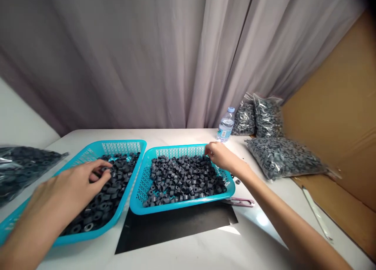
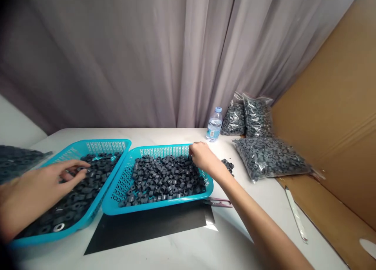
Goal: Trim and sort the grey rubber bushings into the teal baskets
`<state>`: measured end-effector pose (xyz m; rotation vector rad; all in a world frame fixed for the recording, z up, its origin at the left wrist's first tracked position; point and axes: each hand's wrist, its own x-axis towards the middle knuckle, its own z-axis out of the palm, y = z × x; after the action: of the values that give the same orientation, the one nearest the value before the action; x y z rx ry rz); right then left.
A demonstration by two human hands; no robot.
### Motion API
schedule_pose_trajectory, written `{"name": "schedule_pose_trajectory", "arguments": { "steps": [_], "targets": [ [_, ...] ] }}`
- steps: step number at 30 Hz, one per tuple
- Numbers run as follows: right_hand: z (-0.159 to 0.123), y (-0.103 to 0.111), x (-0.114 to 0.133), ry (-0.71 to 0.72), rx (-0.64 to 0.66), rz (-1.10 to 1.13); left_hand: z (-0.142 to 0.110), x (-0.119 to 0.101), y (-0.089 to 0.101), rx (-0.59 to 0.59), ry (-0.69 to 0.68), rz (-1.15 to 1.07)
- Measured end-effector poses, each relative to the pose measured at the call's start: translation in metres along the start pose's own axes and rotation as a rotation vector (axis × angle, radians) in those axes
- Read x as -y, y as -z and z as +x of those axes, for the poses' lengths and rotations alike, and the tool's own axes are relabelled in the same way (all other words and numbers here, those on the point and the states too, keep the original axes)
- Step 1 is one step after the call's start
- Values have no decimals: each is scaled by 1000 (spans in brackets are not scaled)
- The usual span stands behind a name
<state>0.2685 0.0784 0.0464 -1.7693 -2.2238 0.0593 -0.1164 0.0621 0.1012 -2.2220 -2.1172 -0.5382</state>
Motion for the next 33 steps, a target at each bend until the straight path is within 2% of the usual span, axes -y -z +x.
{"name": "schedule_pose_trajectory", "arguments": {
  "steps": [3, 7, 11, 14, 17, 19, 21, 22, 23, 25, 29, 31, 33],
  "targets": [
    [18, -9, 5, -35, 29, -19, -4, -10, 6, 117, 85, 180],
    [22, -21, 11, -121, 57, -78, -10, -21, 9, 11, 7, 222],
    [20, -27, 12, -151, 71, -95, -8, -13, 2, -56, -46, 252],
    [20, -22, 10, -136, 30, -64, -7, -6, -5, -120, -95, 272],
    [16, -5, 9, -102, -56, 4, -7, -7, -9, -227, -132, 332],
    [9, 5, 12, -63, -113, 69, -11, -16, -13, -323, -180, 329],
    [-5, 10, 19, -7, -153, 152, -18, -33, -19, -386, -258, 187],
    [-15, 9, 25, 37, -170, 224, -23, -43, -24, -376, -302, 57],
    [-26, 6, 31, 94, -207, 414, -29, -54, -29, -333, -342, -108],
    [-50, -3, 44, 161, -253, 673, -45, -75, -40, -146, -378, -396],
    [-87, -14, 64, 386, -337, 720, -76, -107, -55, 168, -352, -746],
    [-95, -13, 70, 485, -386, 720, -84, -114, -58, 270, -336, -880],
    [-98, -10, 74, 512, -415, 740, -88, -117, -60, 320, -328, -989]
  ]
}}
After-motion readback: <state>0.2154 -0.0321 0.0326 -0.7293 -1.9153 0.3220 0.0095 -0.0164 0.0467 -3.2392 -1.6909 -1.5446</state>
